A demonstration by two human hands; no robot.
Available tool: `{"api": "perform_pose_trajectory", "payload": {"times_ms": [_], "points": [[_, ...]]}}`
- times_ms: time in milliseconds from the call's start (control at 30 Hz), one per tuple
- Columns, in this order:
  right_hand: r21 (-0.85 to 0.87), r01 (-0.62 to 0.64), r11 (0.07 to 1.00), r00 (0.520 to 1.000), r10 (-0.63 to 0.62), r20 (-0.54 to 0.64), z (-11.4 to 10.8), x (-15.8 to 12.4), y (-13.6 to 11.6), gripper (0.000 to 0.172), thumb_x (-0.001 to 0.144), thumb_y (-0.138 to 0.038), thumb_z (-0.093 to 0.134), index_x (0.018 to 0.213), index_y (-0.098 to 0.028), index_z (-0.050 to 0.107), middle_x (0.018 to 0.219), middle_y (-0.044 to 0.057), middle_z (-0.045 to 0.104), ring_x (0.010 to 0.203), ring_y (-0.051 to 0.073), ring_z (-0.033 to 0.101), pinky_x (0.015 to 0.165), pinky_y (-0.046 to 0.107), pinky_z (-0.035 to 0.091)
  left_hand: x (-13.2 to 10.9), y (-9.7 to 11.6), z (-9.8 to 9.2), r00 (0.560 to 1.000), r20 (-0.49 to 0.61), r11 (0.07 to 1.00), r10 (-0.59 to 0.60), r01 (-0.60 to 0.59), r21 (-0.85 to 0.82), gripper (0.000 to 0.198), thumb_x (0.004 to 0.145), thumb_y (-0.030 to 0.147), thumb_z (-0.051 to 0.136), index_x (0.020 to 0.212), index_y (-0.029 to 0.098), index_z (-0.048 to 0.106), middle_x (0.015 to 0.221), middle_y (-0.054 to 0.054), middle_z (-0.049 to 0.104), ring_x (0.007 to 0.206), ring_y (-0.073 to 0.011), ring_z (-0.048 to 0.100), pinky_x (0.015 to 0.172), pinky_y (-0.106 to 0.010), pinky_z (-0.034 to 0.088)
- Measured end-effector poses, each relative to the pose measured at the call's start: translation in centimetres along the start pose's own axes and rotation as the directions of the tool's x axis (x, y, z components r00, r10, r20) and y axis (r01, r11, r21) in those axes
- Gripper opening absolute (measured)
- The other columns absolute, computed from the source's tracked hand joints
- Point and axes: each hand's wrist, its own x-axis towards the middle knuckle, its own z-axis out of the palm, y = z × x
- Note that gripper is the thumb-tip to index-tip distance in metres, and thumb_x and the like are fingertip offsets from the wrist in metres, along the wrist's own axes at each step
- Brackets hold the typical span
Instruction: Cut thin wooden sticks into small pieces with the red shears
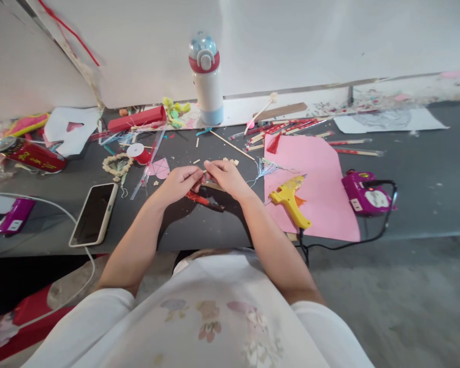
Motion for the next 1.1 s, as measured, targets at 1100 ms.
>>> {"api": "perform_pose_trajectory", "payload": {"times_ms": [1100], "points": [[0.325, -0.072, 0.943, 0.996, 0.084, -0.022, 0.3, 0.2, 0.4, 0.054, 0.072, -0.068, 0.069, 0.059, -0.019, 0.049, 0.047, -0.008, 0.033, 0.044, 0.006, 0.028, 0.046, 0.025, 0.017, 0.7, -1.6, 2.8, 0.988, -0.146, 0.938, 0.043, -0.090, -0.333, 0.050, 0.092, 0.066, 0.045, 0.073, 0.021, 0.046, 0.057, 0.006, 0.040, 0.051, -0.0084, 0.044, 0.055, -0.025, 0.041]]}}
